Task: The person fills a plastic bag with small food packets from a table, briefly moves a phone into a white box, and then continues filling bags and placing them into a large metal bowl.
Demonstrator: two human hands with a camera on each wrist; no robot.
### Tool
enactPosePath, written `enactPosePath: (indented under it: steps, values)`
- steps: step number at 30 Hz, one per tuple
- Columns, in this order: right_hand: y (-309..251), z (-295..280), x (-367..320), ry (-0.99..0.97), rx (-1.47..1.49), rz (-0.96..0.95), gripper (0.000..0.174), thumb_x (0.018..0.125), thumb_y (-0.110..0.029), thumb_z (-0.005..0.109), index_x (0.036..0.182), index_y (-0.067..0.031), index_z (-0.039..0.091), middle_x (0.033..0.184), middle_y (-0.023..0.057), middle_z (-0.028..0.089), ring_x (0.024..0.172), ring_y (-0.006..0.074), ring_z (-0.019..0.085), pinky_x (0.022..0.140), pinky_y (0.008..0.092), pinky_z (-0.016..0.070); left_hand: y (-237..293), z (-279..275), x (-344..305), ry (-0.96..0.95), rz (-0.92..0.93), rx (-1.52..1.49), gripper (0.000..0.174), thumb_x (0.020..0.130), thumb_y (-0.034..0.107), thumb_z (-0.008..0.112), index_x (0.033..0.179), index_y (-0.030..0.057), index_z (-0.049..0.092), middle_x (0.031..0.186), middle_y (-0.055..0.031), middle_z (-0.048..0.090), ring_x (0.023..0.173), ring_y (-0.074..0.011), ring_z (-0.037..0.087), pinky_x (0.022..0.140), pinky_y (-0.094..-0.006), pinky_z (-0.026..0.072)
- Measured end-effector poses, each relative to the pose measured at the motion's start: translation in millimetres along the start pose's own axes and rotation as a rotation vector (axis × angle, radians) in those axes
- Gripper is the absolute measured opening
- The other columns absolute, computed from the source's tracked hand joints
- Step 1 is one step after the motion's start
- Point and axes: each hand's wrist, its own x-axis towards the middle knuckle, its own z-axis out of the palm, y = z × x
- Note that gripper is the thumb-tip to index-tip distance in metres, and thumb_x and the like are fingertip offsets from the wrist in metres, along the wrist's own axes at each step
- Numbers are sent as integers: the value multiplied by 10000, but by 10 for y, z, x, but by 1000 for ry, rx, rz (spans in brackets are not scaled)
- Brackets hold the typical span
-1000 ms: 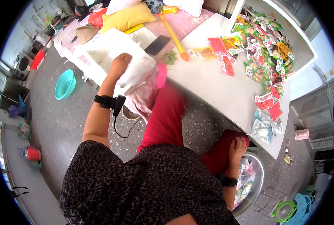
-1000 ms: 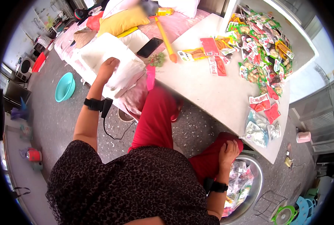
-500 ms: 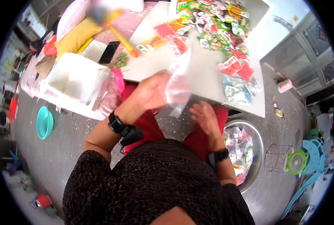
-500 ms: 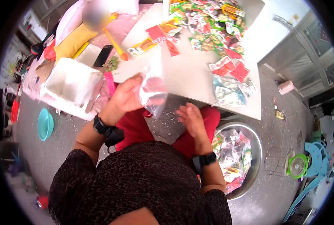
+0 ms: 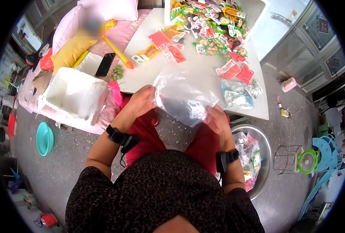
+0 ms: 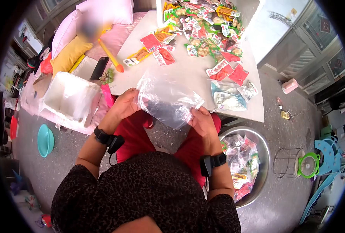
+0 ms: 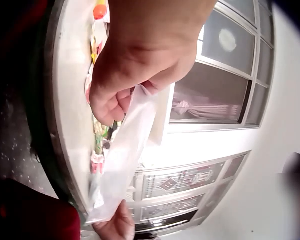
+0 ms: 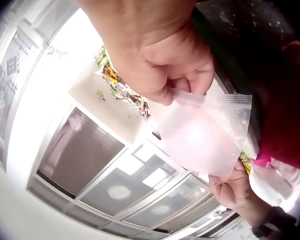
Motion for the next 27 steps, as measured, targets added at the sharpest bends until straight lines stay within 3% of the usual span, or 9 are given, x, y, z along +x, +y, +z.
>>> enactPosePath:
  steps: [3,6,7,10,12,14,17,20,27]
  values:
    - [-44,101,202,166,-307,24,36,786,-102,490,762,-82,507,678,-13,507,581,76,489,497,213,409,-46,-207,102,209,21,32,175,806,131,413,934,15,443,833,-78,519,730,-176,527,666,-312,449]
    - [10,113,487,195,-392,-2,54,769,-114,509,719,-96,500,631,-27,480,556,59,466,471,193,393,-138,-546,321,512,231,499,174,787,153,461,900,20,469,841,-66,517,734,-170,512,659,-288,429]
    - [40,139,543,215,-416,2,55,766,-117,514,717,-96,498,631,-28,479,556,60,464,469,190,391,-176,-598,388,588,568,940,179,752,155,510,867,19,493,826,-70,518,747,-187,503,678,-282,408]
    - [169,167,716,232,-430,-8,40,755,-122,516,740,-91,496,633,-22,481,553,71,462,453,190,380,-303,-292,439,510,821,1294,187,707,124,535,853,10,507,810,-97,517,741,-233,496,707,-302,398]
    - [275,259,801,280,-392,-3,38,754,-117,509,754,-81,496,632,-14,482,544,78,461,441,191,374,-489,-14,488,107,811,1526,290,702,184,549,942,30,493,847,-121,505,774,-235,481,676,-302,398]
    - [277,304,844,261,-408,-25,63,747,-106,503,774,-50,492,641,17,497,524,87,460,421,195,369,-433,358,513,-12,436,1630,298,679,216,554,910,33,508,845,-137,507,796,-271,480,681,-337,399]
    - [252,286,919,199,-445,-60,85,745,-102,498,792,-31,494,658,39,508,533,104,477,431,208,392,-497,470,568,115,420,1561,200,690,195,459,765,29,541,801,-180,518,801,-341,476,699,-408,383]
    - [244,373,911,194,-471,-108,90,742,-107,487,792,-32,494,675,45,502,561,119,488,456,224,415,-527,397,682,111,376,1502,257,684,228,525,840,24,531,803,-159,513,748,-295,495,656,-353,396]
    - [307,276,1010,120,-339,-47,87,769,-118,450,770,-40,490,699,45,484,613,130,489,496,254,438,-595,241,840,138,404,1442,234,690,217,502,705,-14,527,685,-174,531,674,-305,516,602,-370,395]
